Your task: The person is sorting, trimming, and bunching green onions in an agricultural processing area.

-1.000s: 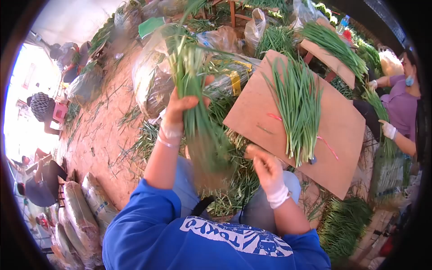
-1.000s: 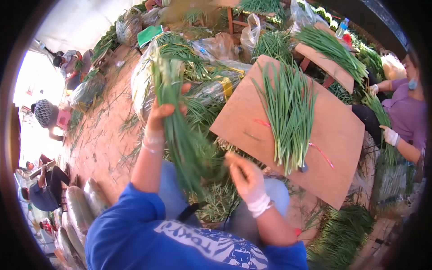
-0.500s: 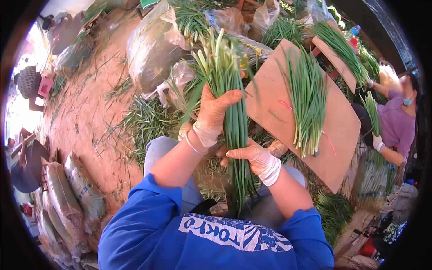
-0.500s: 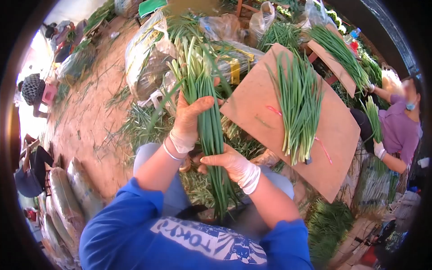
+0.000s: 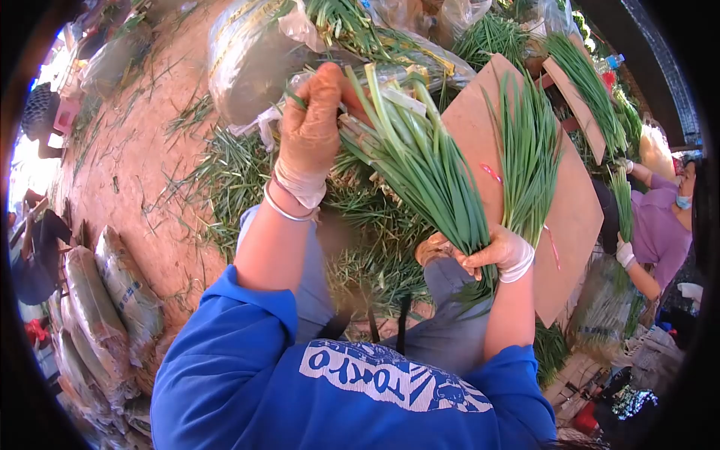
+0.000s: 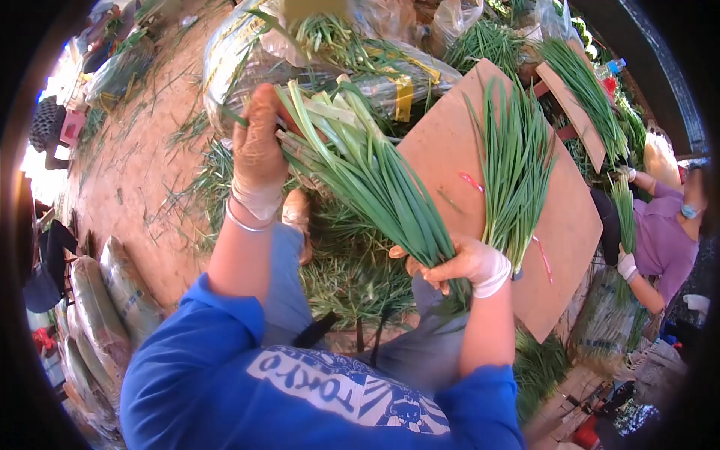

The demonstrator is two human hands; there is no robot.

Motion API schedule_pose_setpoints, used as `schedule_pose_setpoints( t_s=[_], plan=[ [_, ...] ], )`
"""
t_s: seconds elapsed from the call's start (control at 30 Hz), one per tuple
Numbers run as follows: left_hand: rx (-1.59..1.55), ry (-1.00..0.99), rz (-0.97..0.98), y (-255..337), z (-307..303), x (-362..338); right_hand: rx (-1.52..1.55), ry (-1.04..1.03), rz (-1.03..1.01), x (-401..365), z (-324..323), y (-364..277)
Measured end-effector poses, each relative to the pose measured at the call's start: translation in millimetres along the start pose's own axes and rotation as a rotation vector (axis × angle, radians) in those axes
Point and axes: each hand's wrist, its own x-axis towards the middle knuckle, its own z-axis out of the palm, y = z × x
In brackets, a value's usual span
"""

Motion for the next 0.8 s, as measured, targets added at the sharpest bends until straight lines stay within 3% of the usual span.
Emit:
schedule_pose_setpoints(
  t_s=[0.03, 0.07, 0.13, 0.23, 0.3, 0.33, 0.4, 0.47, 0.5, 0.6, 0.63, 0.7, 0.73, 0.77, 0.8],
  plan=[
    [0.193, 0.019, 0.135, 5, 1, 0, -0.048, 0.051, 0.044, -4, 1, -2],
    [0.154, 0.243, 0.029, 10, 3, 0, -0.048, 0.074, 0.029, -7, 3, -4],
    [-0.354, 0.236, 0.078, 9, -40, 10, -0.083, 0.145, 0.067, -18, -4, 5],
    [-0.401, 0.278, 0.204, 26, -61, 9, -0.119, 0.261, 0.110, -25, -9, 16],
    [-0.200, 0.316, 0.267, 25, -62, 7, -0.207, 0.310, 0.163, -22, -14, 19],
    [-0.128, 0.292, 0.152, 16, -55, 1, -0.198, 0.313, 0.157, -21, -13, 17],
    [0.490, -0.132, 0.025, 8, -24, -10, -0.270, 0.349, 0.187, -16, -6, 12],
    [1.142, -0.431, 0.133, -6, -2, -22, -0.365, 0.392, 0.234, -13, -5, 13],
    [1.145, -0.430, 0.126, -7, -4, -23, -0.362, 0.386, 0.238, -11, -4, 12],
    [0.687, -0.348, -0.258, -12, -11, -15, -0.320, 0.453, 0.148, -9, -4, 14],
    [0.692, -0.352, -0.257, -11, -16, -12, -0.316, 0.452, 0.143, -6, -2, 13],
    [0.420, -0.390, -0.500, -3, -21, -9, -0.322, 0.425, 0.113, -2, 1, 10],
    [0.699, -0.418, -0.306, 4, -20, -10, -0.323, 0.420, 0.116, 1, 0, 10],
    [0.700, -0.412, -0.311, 1, -21, -11, -0.340, 0.434, 0.092, 5, -1, 11],
    [0.809, -0.286, -0.028, -4, -22, -12, -0.357, 0.447, 0.069, 8, 0, 12]
  ],
)
